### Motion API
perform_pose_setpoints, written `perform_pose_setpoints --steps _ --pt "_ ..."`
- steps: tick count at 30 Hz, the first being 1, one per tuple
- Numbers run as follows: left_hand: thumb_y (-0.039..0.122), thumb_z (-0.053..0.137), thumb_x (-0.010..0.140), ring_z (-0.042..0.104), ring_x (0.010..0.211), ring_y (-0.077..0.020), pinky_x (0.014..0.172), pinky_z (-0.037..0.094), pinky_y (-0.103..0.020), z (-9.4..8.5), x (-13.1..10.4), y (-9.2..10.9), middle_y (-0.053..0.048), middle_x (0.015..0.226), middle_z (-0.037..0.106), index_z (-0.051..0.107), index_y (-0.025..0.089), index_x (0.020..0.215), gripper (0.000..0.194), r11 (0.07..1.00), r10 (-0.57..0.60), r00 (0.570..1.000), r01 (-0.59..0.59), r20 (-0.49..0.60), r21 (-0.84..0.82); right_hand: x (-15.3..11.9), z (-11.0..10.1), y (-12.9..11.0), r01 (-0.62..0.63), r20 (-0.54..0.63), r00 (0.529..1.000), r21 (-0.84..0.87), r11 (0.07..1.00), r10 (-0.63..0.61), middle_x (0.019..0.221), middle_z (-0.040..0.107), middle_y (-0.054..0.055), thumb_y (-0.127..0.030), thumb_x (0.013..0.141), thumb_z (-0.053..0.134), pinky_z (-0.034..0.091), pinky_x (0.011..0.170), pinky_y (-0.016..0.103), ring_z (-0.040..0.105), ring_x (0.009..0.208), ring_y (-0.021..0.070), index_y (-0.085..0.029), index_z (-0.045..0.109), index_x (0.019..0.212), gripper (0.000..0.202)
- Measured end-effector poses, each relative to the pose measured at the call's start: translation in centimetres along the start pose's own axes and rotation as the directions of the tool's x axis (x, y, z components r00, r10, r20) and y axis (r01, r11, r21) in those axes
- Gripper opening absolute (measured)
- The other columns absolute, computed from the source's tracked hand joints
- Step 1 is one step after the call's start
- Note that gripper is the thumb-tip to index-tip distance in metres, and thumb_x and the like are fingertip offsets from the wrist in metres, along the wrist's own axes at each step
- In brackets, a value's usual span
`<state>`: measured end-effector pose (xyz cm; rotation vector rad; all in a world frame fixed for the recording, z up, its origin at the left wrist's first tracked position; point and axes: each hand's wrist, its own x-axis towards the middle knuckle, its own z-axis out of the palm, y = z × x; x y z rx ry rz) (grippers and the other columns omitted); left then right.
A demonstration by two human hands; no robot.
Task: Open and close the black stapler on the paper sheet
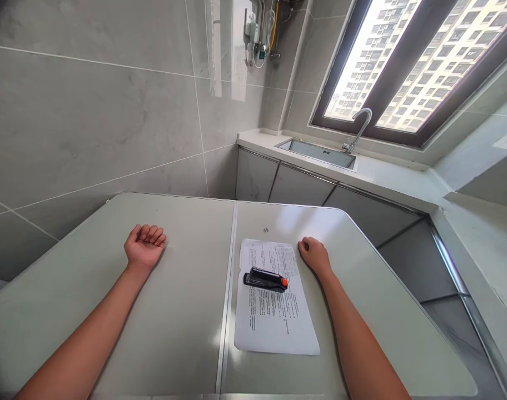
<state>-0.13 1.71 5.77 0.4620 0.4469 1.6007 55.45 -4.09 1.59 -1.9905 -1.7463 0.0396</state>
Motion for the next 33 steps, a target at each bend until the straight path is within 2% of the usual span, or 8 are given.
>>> perform_pose_setpoints --steps 4,6,8,11,14,19,26,33 --pt "0.028 0.065 0.087 0.038 0.049 -0.0098 0.046 0.032 -0.024 0.1 0.0 -0.1 0.005 0.056 0.031 0.028 0.02 0.063 0.045 1.0 -0.002 1.0 0.002 0.007 -0.002 -0.8 -0.8 -3.2 0.157 -0.174 0.971 -0.051 0.986 -0.163 0.079 0.066 0.008 -0.041 0.099 0.045 0.046 0.074 0.036 0.059 0.077 0.0229 -0.021 0.063 0.075 0.037" --pt "0.027 0.065 0.087 0.038 0.049 -0.0098 0.045 0.032 -0.024 0.0 0.1 -0.2 0.004 0.056 0.032 0.028 0.02 0.063 0.044 1.0 -0.007 1.0 0.007 0.004 -0.001 -1.5 -0.7 -5.9 0.32 -0.145 0.938 0.013 0.947 -0.315 0.093 0.071 0.01 -0.04 0.103 0.044 0.051 0.084 0.041 0.064 0.092 0.0255 -0.021 0.07 0.087 0.035" --pt "0.026 0.064 0.087 0.038 0.049 -0.0098 0.045 0.032 -0.024 0.0 0.1 -0.2 0.004 0.056 0.032 0.028 0.02 0.063 0.044 1.0 -0.009 1.0 0.009 0.005 0.002 -2.3 0.0 -8.8 0.436 -0.023 0.899 0.156 0.886 -0.438 0.124 0.07 0.01 -0.04 0.105 0.044 0.054 0.096 0.045 0.065 0.114 0.0262 -0.024 0.072 0.112 0.033" --pt "0.026 0.064 0.087 0.037 0.049 -0.0096 0.045 0.031 -0.025 -0.1 0.2 -0.3 0.004 0.056 0.031 0.028 0.02 0.063 0.043 1.0 -0.001 1.0 0.001 0.008 0.022 -3.5 1.4 -12.1 0.555 0.226 0.752 0.291 0.779 -0.62 0.159 0.048 0.005 -0.044 0.107 0.044 0.043 0.117 0.051 0.046 0.146 0.0262 -0.033 0.055 0.146 0.042" --pt "0.025 0.064 0.085 0.037 0.049 -0.0094 0.045 0.031 -0.025 -0.2 0.3 -0.3 0.005 0.056 0.03 0.028 0.02 0.063 0.043 0.999 -0.004 1.0 0.004 0.005 0.038 -4.2 2.1 -13.7 0.637 0.355 0.579 0.365 0.679 -0.734 0.167 0.035 0.003 -0.042 0.109 0.043 0.023 0.128 0.057 0.027 0.156 0.0255 -0.035 0.035 0.16 0.053" --pt "0.022 0.064 0.085 0.037 0.049 -0.0097 0.045 0.03 -0.026 -0.2 0.3 -0.4 0.005 0.057 0.03 0.029 0.021 0.063 0.042 0.999 -0.031 0.999 0.031 0.018 0.015 -5.1 1.8 -15.1 0.687 0.382 0.438 0.441 0.578 -0.813 0.168 0.031 0.002 -0.038 0.109 0.044 0.017 0.131 0.053 0.023 0.158 0.022 -0.035 0.025 0.163 0.057" --pt "0.024 0.064 0.086 0.036 0.049 -0.0093 0.046 0.03 -0.026 -0.3 0.4 -0.4 0.005 0.057 0.03 0.03 0.02 0.063 0.041 0.998 -0.024 0.998 0.022 0.05 0.052 -6.3 3.3 -19.9 0.712 0.365 0.412 0.443 0.545 -0.835 0.167 0.034 0.003 -0.038 0.109 0.045 0.019 0.13 0.052 0.025 0.157 0.0224 -0.032 0.037 0.16 0.052" --pt "0.025 0.064 0.087 0.034 0.049 -0.0086 0.046 0.03 -0.025 -0.6 0.4 -0.3 0.006 0.057 0.026 0.027 0.02 0.062 0.045 0.998 -0.014 0.998 0.011 0.059 0.057 -6.7 7.1 -27.2 0.728 0.323 0.49 0.359 0.584 -0.81 0.167 0.035 0.004 -0.043 0.11 0.04 0.019 0.13 0.05 0.027 0.156 0.0228 -0.026 0.045 0.155 0.049"
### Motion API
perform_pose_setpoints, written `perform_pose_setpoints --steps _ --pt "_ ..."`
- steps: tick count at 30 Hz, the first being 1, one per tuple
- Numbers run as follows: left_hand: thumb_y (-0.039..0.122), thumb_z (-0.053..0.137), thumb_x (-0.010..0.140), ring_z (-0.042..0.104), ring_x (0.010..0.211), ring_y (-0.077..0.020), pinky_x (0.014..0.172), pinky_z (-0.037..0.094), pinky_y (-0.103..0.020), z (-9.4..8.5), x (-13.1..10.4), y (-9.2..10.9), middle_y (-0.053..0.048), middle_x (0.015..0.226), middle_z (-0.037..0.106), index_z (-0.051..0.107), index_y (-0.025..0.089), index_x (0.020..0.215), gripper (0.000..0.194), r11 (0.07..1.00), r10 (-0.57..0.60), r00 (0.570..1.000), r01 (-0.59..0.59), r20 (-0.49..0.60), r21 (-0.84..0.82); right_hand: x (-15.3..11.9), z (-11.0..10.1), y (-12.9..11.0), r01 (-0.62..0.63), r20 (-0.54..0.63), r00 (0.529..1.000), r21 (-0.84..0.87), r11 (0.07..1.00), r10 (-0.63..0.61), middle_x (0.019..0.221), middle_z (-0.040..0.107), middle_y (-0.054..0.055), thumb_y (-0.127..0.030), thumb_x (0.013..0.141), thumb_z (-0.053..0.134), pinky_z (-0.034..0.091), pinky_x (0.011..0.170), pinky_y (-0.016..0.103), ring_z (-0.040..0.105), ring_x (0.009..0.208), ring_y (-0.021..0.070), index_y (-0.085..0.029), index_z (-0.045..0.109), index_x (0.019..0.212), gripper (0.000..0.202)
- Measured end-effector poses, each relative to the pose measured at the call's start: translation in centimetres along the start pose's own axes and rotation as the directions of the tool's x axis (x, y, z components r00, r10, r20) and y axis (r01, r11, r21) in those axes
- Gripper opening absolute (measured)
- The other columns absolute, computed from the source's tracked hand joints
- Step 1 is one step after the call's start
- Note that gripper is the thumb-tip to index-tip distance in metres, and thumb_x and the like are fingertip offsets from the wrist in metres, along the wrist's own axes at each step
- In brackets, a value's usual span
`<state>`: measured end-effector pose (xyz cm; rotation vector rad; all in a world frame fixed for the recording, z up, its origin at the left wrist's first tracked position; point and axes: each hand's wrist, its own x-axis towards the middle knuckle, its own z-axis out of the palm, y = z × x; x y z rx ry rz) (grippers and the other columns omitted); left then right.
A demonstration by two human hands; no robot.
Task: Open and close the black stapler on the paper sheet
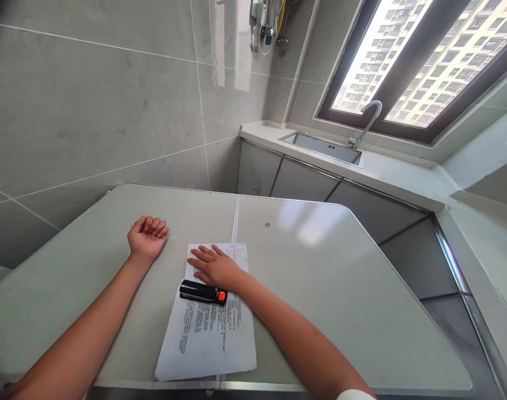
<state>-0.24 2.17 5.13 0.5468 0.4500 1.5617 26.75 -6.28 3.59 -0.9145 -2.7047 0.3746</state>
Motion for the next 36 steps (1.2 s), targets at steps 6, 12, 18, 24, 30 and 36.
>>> perform_pose_setpoints --steps 6,12,18,24,30,36 --pt "0.025 0.062 0.089 0.032 0.048 -0.0086 0.046 0.029 -0.025 -0.1 0.1 0.2 0.006 0.055 0.024 0.023 0.02 0.062 0.048 0.999 -0.001 1.0 0.001 0.011 -0.035 6.1 2.3 -1.8 -0.023 -0.06 0.998 -0.038 0.999 0.021 0.165 0.039 0.006 -0.042 0.109 0.043 0.024 0.128 0.052 0.032 0.154 0.0247 -0.025 0.048 0.151 0.046" --pt "0.024 0.061 0.09 0.032 0.048 -0.0085 0.045 0.028 -0.026 0.0 0.0 0.3 0.005 0.055 0.025 0.023 0.02 0.061 0.048 0.999 0.007 1.0 -0.006 0.007 -0.038 9.1 3.7 -2.0 0.01 -0.089 0.996 -0.017 1.0 -0.012 0.164 0.041 0.006 -0.041 0.108 0.046 0.024 0.126 0.053 0.033 0.153 0.0256 -0.027 0.049 0.149 0.044" --pt "0.025 0.061 0.089 0.032 0.047 -0.0086 0.045 0.028 -0.026 0.0 0.0 0.2 0.005 0.054 0.024 0.023 0.02 0.061 0.047 0.999 -0.007 1.0 0.006 -0.016 -0.053 8.3 2.2 0.4 -0.128 -0.262 0.948 0.205 0.97 0.181 0.143 0.059 0.008 -0.036 0.1 0.059 0.042 0.113 0.041 0.052 0.132 0.0235 -0.025 0.059 0.14 0.041" --pt "0.024 0.062 0.088 0.03 0.047 -0.0089 0.044 0.026 -0.026 -0.2 0.1 0.1 0.005 0.055 0.022 0.023 0.02 0.06 0.047 0.997 -0.007 0.999 0.004 -0.04 -0.074 -0.9 -2.9 11.2 -0.648 -0.544 0.537 0.223 0.728 0.645 0.119 0.06 0.014 -0.023 0.092 0.054 0.047 0.098 0.042 0.05 0.119 0.0295 -0.018 0.074 0.113 0.03" --pt "0.023 0.063 0.088 0.028 0.046 -0.0086 0.043 0.025 -0.026 0.1 0.1 -0.3 0.005 0.055 0.022 0.024 0.02 0.06 0.048 0.998 -0.027 0.999 0.026 -0.031 -0.05 -7.8 -4.4 16.0 -0.712 -0.529 0.514 0.176 0.68 0.675 0.101 0.064 0.015 -0.021 0.091 0.048 0.047 0.09 0.04 0.056 0.101 0.029 -0.015 0.078 0.096 0.031" --pt "0.024 0.063 0.087 0.028 0.046 -0.0085 0.043 0.026 -0.025 0.0 0.1 -0.3 0.005 0.055 0.022 0.023 0.02 0.06 0.048 0.999 -0.034 0.999 0.033 -0.03 -0.034 -2.0 -3.3 13.2 -0.625 -0.52 0.574 0.221 0.749 0.633 0.101 0.071 0.009 -0.019 0.087 0.05 0.048 0.091 0.037 0.061 0.089 0.0223 -0.017 0.073 0.116 0.038"
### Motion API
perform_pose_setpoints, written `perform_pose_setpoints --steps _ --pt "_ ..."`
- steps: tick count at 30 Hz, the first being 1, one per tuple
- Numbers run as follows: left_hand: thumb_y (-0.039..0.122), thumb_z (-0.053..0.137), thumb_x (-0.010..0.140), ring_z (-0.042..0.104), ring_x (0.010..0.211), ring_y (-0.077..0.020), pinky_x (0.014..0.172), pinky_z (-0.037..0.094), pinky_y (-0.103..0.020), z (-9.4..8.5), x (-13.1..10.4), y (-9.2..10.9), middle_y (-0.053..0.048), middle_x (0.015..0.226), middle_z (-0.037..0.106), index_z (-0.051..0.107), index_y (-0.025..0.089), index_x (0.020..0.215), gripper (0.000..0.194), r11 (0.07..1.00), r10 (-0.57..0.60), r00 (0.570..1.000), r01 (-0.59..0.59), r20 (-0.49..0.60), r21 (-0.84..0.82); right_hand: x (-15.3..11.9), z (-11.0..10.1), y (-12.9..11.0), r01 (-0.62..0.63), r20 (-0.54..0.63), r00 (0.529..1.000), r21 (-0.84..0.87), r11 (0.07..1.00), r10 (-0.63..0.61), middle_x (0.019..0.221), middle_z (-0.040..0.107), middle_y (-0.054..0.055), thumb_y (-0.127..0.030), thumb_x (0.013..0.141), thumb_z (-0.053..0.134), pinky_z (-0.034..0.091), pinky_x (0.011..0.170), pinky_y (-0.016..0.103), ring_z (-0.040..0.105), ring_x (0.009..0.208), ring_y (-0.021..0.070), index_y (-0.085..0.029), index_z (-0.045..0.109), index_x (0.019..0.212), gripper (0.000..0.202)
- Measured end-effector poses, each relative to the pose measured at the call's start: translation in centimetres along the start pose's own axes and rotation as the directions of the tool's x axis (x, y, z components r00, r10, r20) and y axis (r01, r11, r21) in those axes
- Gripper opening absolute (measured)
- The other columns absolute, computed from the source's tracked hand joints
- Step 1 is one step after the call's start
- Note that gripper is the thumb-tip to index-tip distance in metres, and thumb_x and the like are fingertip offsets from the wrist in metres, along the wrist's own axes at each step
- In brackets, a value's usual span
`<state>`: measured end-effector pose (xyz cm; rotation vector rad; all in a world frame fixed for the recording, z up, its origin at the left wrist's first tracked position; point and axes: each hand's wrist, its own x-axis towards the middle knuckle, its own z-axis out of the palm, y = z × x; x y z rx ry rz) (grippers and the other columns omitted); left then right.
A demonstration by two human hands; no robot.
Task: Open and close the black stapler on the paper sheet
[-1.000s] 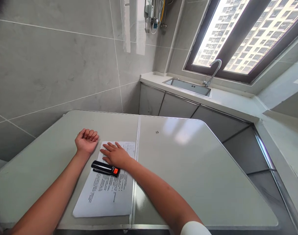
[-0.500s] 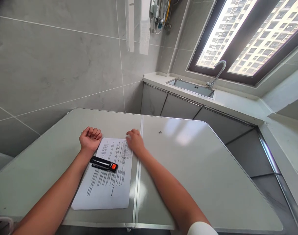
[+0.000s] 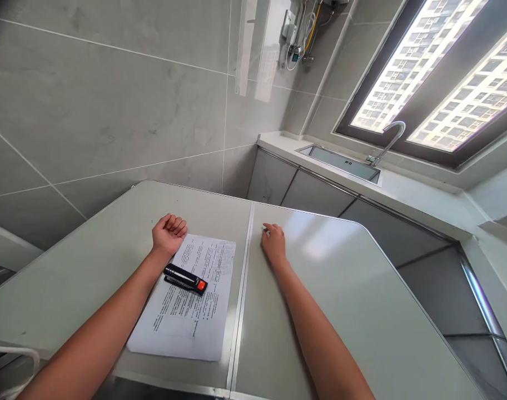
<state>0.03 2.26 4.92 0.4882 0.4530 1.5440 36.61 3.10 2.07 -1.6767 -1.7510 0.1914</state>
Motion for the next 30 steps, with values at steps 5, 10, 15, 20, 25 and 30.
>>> perform_pose_setpoints --steps 5,10,15,20,25,30 --pt "0.025 0.063 0.088 0.028 0.046 -0.0086 0.043 0.027 -0.025 -0.2 0.0 0.1 0.005 0.056 0.021 0.023 0.02 0.06 0.048 1.0 0.006 1.0 -0.006 0.01 0.015 2.2 6.4 -10.0 0.05 0.157 0.984 0.237 0.97 -0.088 0.1 0.072 0.004 -0.018 0.085 0.055 0.048 0.082 0.031 0.061 0.085 0.0179 -0.021 0.068 0.111 0.03" --pt "0.028 0.061 0.091 0.029 0.047 -0.0088 0.043 0.029 -0.023 -0.4 0.1 0.1 0.005 0.056 0.021 0.023 0.02 0.06 0.049 0.994 0.027 1.0 -0.028 0.008 0.103 3.7 11.8 -16.3 0.094 0.221 0.964 0.25 0.964 -0.151 0.091 0.071 0.005 -0.012 0.081 0.061 0.046 0.081 0.031 0.059 0.093 0.0204 -0.02 0.07 0.085 0.013" --pt "0.031 0.06 0.093 0.029 0.047 -0.009 0.043 0.03 -0.023 -0.4 0.2 -0.1 0.005 0.057 0.021 0.024 0.021 0.06 0.05 0.985 0.04 0.999 -0.041 0.011 0.166 4.2 13.3 -17.1 0.145 0.26 0.941 0.267 0.953 -0.216 0.097 0.071 0.007 -0.012 0.083 0.063 0.045 0.089 0.031 0.059 0.096 0.0193 -0.019 0.072 0.079 0.012" --pt "0.03 0.061 0.092 0.029 0.048 -0.0088 0.043 0.03 -0.023 -0.2 0.1 -0.4 0.005 0.057 0.023 0.028 0.02 0.06 0.047 0.983 0.022 0.999 -0.026 0.024 0.182 4.0 11.0 -14.6 0.133 0.195 0.963 0.257 0.957 -0.186 0.097 0.07 0.003 -0.023 0.086 0.062 0.046 0.079 0.027 0.059 0.084 0.0154 -0.02 0.073 0.087 0.011" --pt "0.027 0.064 0.089 0.033 0.049 -0.008 0.044 0.031 -0.023 -0.3 0.3 -0.5 0.005 0.059 0.028 0.035 0.02 0.061 0.041 0.986 -0.025 1.0 0.026 -0.011 0.162 1.5 4.5 -7.7 0.086 0.054 0.994 0.166 0.982 -0.096 0.088 0.066 0.005 -0.026 0.087 0.052 0.044 0.077 0.03 0.056 0.077 0.0169 -0.019 0.065 0.08 0.017" --pt "0.029 0.065 0.089 0.034 0.049 -0.0091 0.046 0.031 -0.024 -0.4 0.4 -1.5 0.004 0.058 0.032 0.042 0.019 0.06 0.039 0.953 0.007 0.999 0.006 -0.044 0.302 -3.1 -1.5 -0.5 -0.005 0.096 0.995 0.018 1.0 0.004 0.07 0.06 0.001 -0.032 0.085 0.051 0.038 0.062 0.029 0.052 0.064 0.0168 -0.022 0.057 0.072 0.017"
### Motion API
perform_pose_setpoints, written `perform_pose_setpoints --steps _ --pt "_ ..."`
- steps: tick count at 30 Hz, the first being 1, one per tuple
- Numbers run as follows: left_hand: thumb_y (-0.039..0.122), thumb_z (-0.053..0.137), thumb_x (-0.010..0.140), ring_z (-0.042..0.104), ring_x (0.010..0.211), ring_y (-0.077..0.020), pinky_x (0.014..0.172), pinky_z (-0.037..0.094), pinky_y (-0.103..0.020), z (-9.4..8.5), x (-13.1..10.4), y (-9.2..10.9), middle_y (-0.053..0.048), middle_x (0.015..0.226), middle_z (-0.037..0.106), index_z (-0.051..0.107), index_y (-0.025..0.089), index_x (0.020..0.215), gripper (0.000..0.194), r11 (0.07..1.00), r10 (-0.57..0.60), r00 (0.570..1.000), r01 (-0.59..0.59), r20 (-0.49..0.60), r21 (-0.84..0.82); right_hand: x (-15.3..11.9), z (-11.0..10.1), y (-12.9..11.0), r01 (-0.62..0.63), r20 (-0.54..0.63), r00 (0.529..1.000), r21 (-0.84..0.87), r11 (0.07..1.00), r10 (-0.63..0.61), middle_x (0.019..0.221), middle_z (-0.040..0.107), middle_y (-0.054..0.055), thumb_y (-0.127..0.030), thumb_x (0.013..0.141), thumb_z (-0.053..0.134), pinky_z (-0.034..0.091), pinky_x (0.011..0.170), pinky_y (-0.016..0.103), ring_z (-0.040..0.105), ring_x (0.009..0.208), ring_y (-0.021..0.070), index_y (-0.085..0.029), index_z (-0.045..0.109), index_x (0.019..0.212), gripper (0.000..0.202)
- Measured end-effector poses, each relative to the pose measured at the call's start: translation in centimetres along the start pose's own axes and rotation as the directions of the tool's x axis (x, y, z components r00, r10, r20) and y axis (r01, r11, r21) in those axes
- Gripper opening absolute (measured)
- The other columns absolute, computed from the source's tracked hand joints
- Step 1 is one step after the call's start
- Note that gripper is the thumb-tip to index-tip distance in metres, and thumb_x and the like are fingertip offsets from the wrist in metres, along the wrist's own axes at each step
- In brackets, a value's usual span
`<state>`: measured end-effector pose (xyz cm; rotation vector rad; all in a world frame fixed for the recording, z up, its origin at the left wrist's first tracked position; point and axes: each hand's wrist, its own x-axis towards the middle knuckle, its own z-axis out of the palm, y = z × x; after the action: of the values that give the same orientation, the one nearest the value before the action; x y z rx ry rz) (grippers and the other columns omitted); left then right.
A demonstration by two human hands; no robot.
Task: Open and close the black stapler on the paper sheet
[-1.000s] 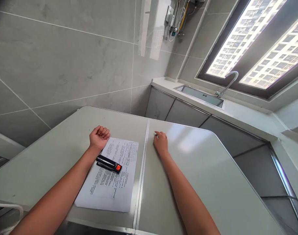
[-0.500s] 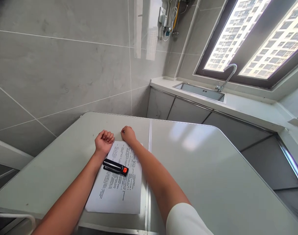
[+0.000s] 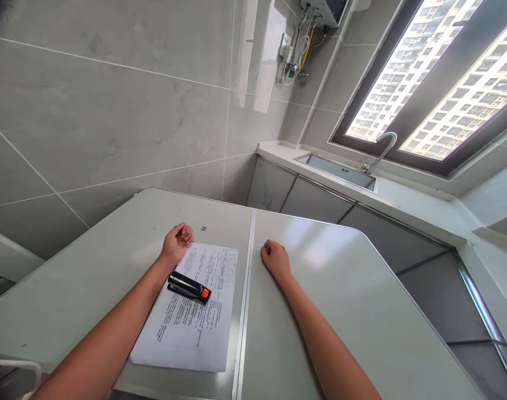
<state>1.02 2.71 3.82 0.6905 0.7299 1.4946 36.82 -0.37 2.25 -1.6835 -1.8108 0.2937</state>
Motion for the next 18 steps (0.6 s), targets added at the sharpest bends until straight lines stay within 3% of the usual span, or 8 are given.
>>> perform_pose_setpoints --steps 2,3,5,8,11,14,18 --pt "0.031 0.066 0.09 0.035 0.05 -0.0106 0.049 0.031 -0.025 0.3 -0.3 -0.5 0.004 0.057 0.035 0.046 0.02 0.059 0.039 0.965 0.113 0.993 -0.102 -0.033 0.243 -1.4 -1.2 1.8 -0.019 0.01 1.0 0.0 1.0 0.019 0.066 0.059 0.0 -0.033 0.086 0.051 0.039 0.062 0.029 0.052 0.063 0.0171 -0.023 0.056 0.072 0.018" --pt "0.032 0.067 0.09 0.036 0.051 -0.0116 0.051 0.032 -0.026 0.5 -0.6 -0.7 0.003 0.056 0.037 0.048 0.02 0.058 0.039 0.907 0.188 0.982 -0.164 -0.023 0.388 -1.9 -1.6 2.4 -0.014 0.011 1.0 0.016 1.0 0.014 0.066 0.059 0.0 -0.033 0.086 0.051 0.04 0.062 0.029 0.053 0.063 0.0174 -0.023 0.056 0.072 0.018" --pt "0.033 0.07 0.088 0.044 0.059 -0.0154 0.058 0.036 -0.028 0.8 -1.0 -1.0 0.001 0.059 0.045 0.055 0.02 0.059 0.035 0.716 0.288 0.952 -0.287 0.105 0.636 -2.4 -2.0 3.0 0.01 0.016 1.0 0.048 0.999 -0.011 0.066 0.059 0.0 -0.034 0.086 0.051 0.042 0.064 0.03 0.054 0.065 0.018 -0.023 0.058 0.073 0.019" --pt "0.034 0.07 0.089 0.057 0.086 -0.0242 0.078 0.043 -0.035 0.9 -1.4 -1.1 -0.005 0.082 0.066 0.07 0.023 0.076 0.017 0.375 0.185 0.889 -0.459 0.42 0.806 -2.4 -2.0 2.5 0.034 0.034 0.999 0.038 0.999 -0.036 0.068 0.059 0.001 -0.034 0.087 0.051 0.043 0.064 0.03 0.054 0.066 0.0188 -0.023 0.059 0.074 0.019" --pt "0.034 0.065 0.092 0.059 0.104 -0.029 0.092 0.041 -0.043 0.5 -1.3 -1.4 -0.007 0.105 0.07 0.073 0.027 0.099 0.012 0.11 0.003 0.837 -0.544 0.547 0.832 -2.5 -1.8 0.8 0.073 0.029 0.997 0.045 0.996 -0.075 0.077 0.062 0.003 -0.033 0.091 0.05 0.045 0.068 0.032 0.057 0.072 0.0197 -0.023 0.06 0.078 0.02" --pt "0.03 0.062 0.095 0.059 0.103 -0.0285 0.091 0.038 -0.043 0.1 -1.0 -1.9 -0.007 0.104 0.068 0.068 0.025 0.098 0.008 -0.008 -0.05 0.83 -0.556 0.555 0.831 -3.3 -1.0 -1.8 0.095 0.042 0.994 0.156 0.983 -0.103 0.086 0.065 0.004 -0.033 0.095 0.048 0.047 0.072 0.033 0.059 0.075 0.0197 -0.023 0.062 0.083 0.021" --pt "0.03 0.049 0.103 0.058 0.092 -0.0248 0.086 0.036 -0.04 0.2 -0.9 -2.2 -0.005 0.095 0.065 0.059 0.023 0.089 0.019 0.004 -0.069 0.834 -0.549 0.548 0.836 -4.9 0.8 -5.8 0.109 0.153 0.977 0.26 0.96 -0.152 0.091 0.066 0.004 -0.036 0.095 0.053 0.049 0.074 0.034 0.06 0.079 0.0204 -0.025 0.063 0.094 0.015"
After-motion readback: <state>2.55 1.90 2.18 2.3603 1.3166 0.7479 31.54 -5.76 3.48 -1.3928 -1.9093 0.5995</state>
